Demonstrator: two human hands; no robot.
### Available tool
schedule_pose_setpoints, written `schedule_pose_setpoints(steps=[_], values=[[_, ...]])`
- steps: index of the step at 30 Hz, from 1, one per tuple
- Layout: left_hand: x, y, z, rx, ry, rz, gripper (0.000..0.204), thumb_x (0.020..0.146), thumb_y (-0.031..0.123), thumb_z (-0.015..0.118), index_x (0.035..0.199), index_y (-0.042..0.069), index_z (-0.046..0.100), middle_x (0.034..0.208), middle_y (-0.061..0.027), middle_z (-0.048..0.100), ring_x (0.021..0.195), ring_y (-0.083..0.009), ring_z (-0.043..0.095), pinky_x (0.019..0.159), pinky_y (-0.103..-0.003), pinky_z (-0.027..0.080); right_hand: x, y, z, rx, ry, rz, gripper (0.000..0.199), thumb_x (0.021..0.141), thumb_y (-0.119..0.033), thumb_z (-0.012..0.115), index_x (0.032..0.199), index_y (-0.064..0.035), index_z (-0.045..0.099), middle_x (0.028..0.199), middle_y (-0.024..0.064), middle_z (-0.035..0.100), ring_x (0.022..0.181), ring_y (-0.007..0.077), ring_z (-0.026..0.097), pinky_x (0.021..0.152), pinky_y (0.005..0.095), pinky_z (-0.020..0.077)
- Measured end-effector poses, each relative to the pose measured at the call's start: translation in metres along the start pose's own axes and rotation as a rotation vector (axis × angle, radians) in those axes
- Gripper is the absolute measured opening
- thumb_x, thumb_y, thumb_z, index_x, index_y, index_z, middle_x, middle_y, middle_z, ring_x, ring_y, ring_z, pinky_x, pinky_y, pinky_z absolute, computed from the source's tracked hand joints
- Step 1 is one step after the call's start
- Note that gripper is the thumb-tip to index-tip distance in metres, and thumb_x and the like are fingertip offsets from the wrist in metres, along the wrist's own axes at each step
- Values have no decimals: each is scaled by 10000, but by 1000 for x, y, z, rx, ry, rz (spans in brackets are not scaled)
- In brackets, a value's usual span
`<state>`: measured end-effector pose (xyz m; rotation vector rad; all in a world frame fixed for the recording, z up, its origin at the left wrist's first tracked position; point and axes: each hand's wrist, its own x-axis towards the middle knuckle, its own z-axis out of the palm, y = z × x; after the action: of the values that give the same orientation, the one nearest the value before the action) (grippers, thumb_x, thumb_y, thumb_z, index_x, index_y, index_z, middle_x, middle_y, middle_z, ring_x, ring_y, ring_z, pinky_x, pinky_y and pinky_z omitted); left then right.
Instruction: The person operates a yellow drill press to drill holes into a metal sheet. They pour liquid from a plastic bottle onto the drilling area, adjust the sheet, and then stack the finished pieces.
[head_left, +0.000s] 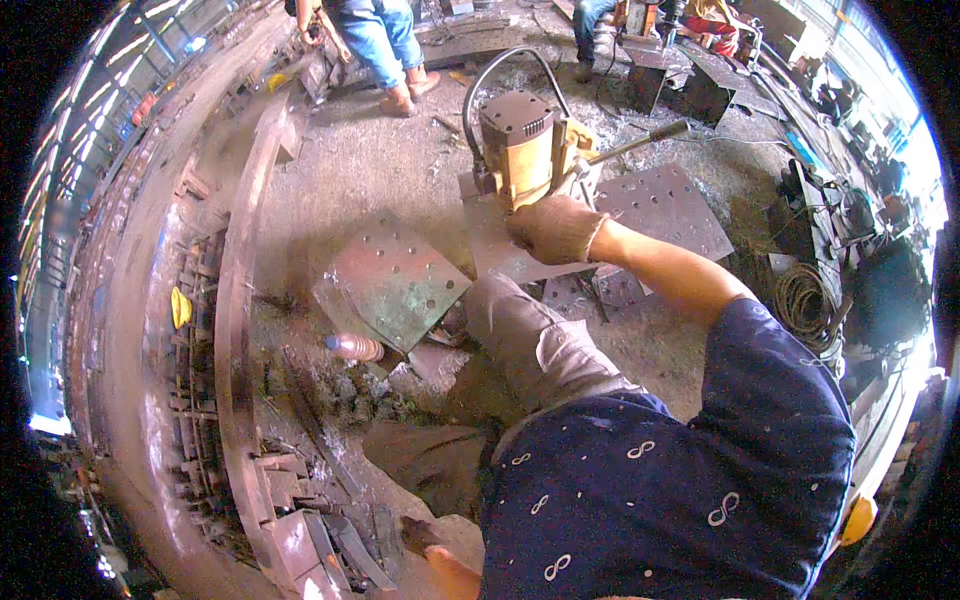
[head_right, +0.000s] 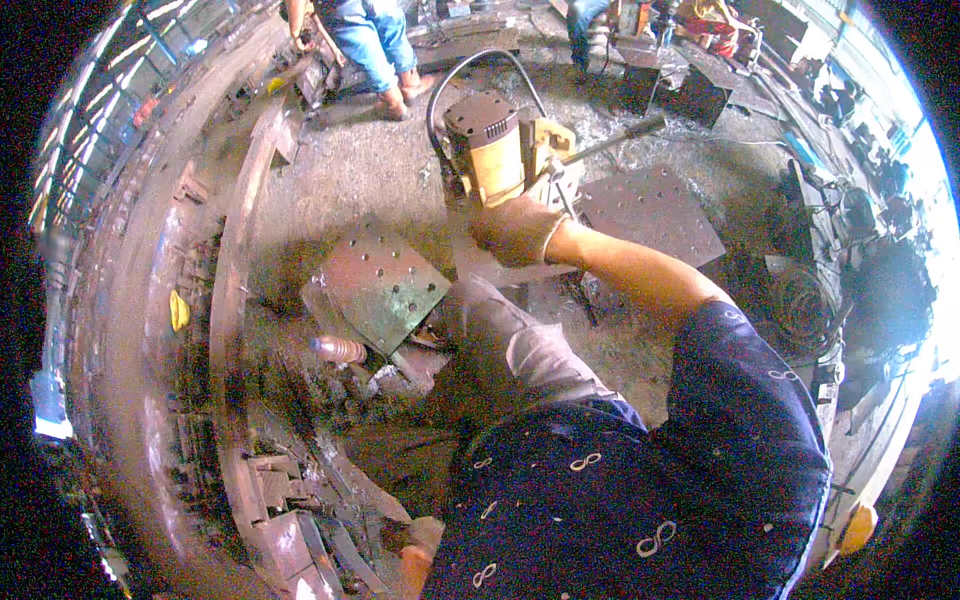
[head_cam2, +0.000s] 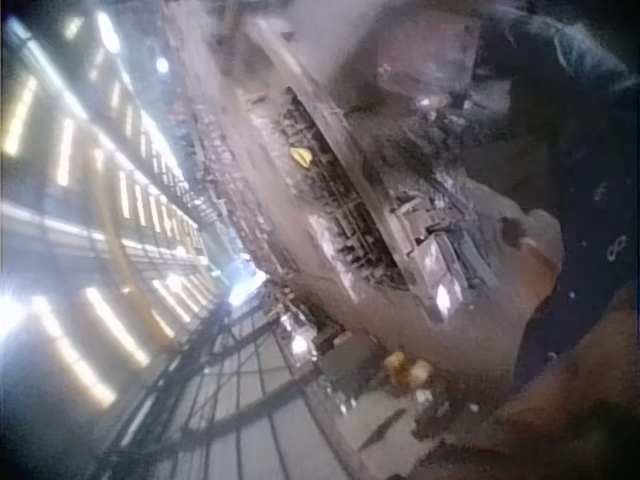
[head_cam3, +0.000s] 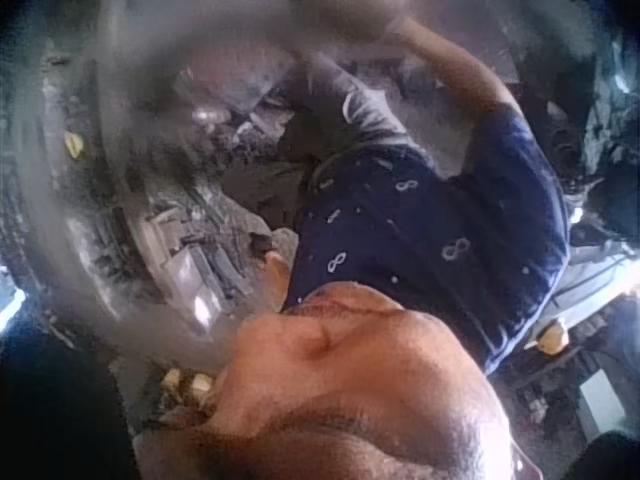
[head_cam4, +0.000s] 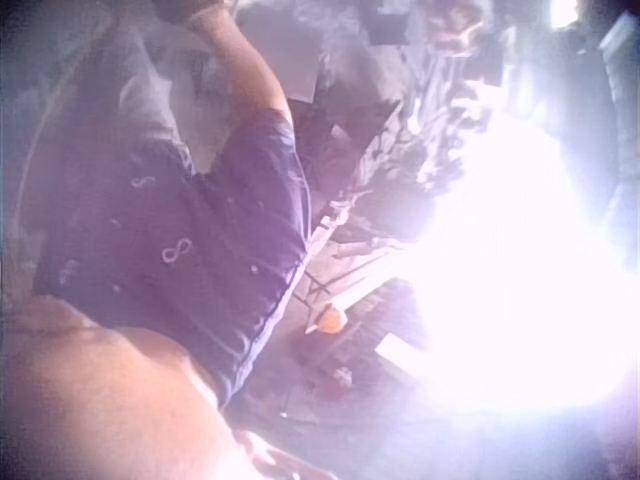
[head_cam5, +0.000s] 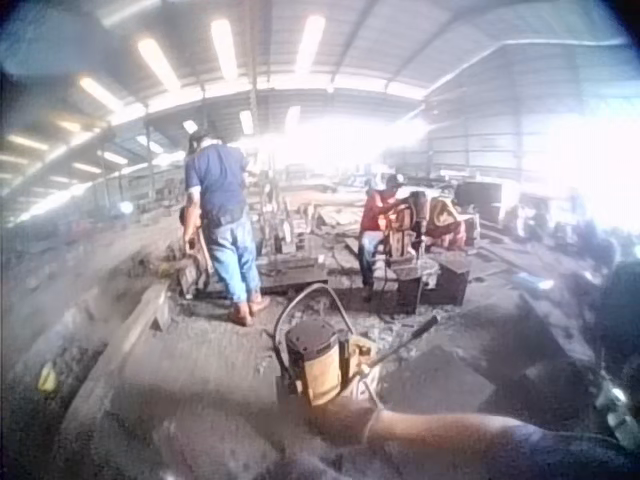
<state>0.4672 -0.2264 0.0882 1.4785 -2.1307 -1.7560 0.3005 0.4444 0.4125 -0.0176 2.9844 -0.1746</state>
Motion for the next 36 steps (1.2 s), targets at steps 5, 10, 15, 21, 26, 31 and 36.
schedule_pose_setpoints(steps=[5,10,15,21,26,31,36], values=[[-77,-95,-3,100,-157,-327,221,1032,274,684,1051,54,677,926,-44,656,803,-212,583,701,-363,468,15,-8,62,-110,-120,4,178,922,-143,669,1065,-55,731,1042,183,761,910,380,779,749,524,626],[-95,-105,7,120,-272,-376,213,1029,290,687,1044,79,664,934,-35,650,811,-210,579,688,-368,456,22,7,138,-130,20,6,193,927,-204,658,1006,-82,784,1026,187,795,922,386,795,745,507,647],[-62,-85,7,75,-258,-283,206,1025,306,690,1037,104,652,941,-26,644,818,-208,575,675,-373,443,33,29,193,-188,-181,73,236,940,-187,686,1120,-59,770,1189,191,741,1029,385,776,810,493,647],[6,-48,40,-26,-302,-74,200,1020,325,693,1029,134,636,950,-15,637,827,-205,571,660,-379,427,31,101,240,-419,-302,144,303,936,-171,682,1195,-61,795,1203,140,761,987,351,787,794,470,649],[61,-11,14,-195,-418,230,268,1017,352,707,1093,107,633,890,-28,632,764,-190,568,663,-363,441,36,82,246,-350,-415,328,395,927,-186,690,1298,-66,753,1307,128,714,1133,339,743,929,659,551],[55,42,69,-381,-408,214,342,1014,381,709,1178,94,623,948,-45,654,819,-190,600,723,-377,496,17,138,255,-460,-258,367,439,942,-202,674,1360,-68,696,1397,140,664,1234,347,697,1027,772,440],[-14,153,93,-517,-274,148,387,1018,419,702,1216,97,621,958,-49,650,868,-194,623,769,-378,530,5,81,219,-10,-205,562,403,965,-214,640,1334,-56,679,1417,172,655,1208,368,712,1062,615,529]])
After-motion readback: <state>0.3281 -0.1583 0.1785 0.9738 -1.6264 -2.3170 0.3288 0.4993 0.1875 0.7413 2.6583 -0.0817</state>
